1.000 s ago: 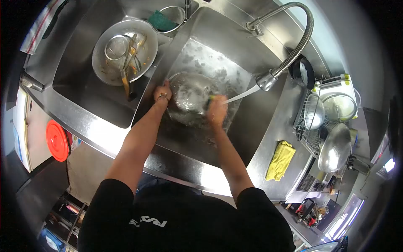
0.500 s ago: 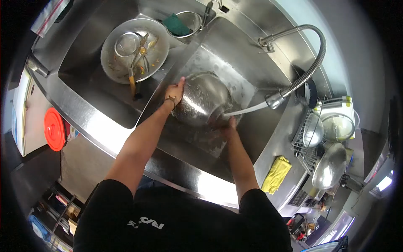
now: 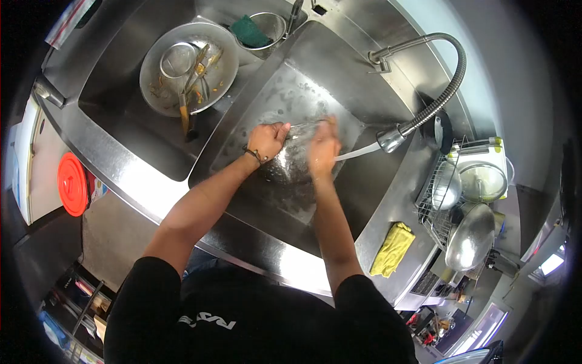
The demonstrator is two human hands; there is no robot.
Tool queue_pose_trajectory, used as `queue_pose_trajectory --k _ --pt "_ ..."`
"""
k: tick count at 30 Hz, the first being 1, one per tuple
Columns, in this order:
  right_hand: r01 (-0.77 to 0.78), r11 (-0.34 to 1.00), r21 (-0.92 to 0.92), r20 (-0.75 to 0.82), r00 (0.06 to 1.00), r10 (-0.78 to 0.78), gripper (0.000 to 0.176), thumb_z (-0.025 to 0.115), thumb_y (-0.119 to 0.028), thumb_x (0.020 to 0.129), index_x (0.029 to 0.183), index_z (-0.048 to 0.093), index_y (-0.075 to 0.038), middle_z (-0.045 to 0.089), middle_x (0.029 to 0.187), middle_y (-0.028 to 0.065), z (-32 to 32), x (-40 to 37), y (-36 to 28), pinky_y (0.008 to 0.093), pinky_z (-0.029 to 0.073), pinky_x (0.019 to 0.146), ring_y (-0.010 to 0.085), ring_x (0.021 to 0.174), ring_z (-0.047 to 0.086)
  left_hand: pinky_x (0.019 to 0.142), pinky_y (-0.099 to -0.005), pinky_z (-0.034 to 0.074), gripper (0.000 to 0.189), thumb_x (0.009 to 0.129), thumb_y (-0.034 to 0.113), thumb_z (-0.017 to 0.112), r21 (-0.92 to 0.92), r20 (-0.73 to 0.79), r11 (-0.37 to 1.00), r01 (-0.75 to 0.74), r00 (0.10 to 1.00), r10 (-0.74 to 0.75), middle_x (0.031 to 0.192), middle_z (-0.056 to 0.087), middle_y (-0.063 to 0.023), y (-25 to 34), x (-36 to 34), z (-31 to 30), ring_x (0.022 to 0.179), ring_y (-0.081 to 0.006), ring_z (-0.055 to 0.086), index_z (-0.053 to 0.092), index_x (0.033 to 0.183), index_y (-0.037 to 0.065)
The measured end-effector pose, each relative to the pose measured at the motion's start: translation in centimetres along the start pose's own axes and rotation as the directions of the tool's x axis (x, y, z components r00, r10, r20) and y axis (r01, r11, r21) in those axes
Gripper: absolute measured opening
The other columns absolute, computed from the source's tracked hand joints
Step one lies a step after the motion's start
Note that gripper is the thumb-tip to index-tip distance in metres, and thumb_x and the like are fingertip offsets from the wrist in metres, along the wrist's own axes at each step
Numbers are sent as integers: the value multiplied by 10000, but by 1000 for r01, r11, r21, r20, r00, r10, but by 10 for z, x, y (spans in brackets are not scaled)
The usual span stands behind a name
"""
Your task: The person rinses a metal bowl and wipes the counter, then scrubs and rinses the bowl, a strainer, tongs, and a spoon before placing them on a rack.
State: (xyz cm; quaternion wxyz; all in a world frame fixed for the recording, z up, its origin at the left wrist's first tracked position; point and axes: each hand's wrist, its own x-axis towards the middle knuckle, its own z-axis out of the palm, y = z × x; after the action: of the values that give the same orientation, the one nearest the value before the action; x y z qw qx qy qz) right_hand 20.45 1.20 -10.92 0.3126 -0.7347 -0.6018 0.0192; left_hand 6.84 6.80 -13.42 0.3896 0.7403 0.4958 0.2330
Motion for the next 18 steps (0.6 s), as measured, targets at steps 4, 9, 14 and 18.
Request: queue_pose_trajectory --k 4,9,14,18 --pt "-288 953 -96 8 957 290 351 460 -206 880 1148 512 14 486 1217 181 -2 0 -33 403 354 966 310 1152 448 640 -457 438 395 905 376 379 -73 31 997 -22 999 24 713 589 -196 11 0 -6 713 -396 562 599 809 61" --pt "-708 704 56 294 685 666 332 468 -170 859 1139 515 2 524 1159 216 -26 34 -20 465 370 933 361 1092 495 699 -468 441 367 905 343 368 -79 161 995 62 986 -49 824 607 -195 6 3 -12 792 -399 560 601 860 63" --pt "213 911 -353 10 975 -224 317 472 -160 850 1124 533 -14 511 1176 187 12 -36 -33 401 381 928 326 1084 492 698 -460 443 413 902 385 394 -80 91 989 123 989 -116 806 590 -226 -6 6 -6 807 -418 549 597 849 29" --pt "-347 936 -62 41 936 350 368 454 -167 883 1197 445 24 438 1252 180 -10 -26 9 364 341 972 298 1144 435 741 -466 440 391 903 385 384 -17 18 972 236 972 -235 872 602 -214 0 8 -7 851 -402 557 613 889 69"
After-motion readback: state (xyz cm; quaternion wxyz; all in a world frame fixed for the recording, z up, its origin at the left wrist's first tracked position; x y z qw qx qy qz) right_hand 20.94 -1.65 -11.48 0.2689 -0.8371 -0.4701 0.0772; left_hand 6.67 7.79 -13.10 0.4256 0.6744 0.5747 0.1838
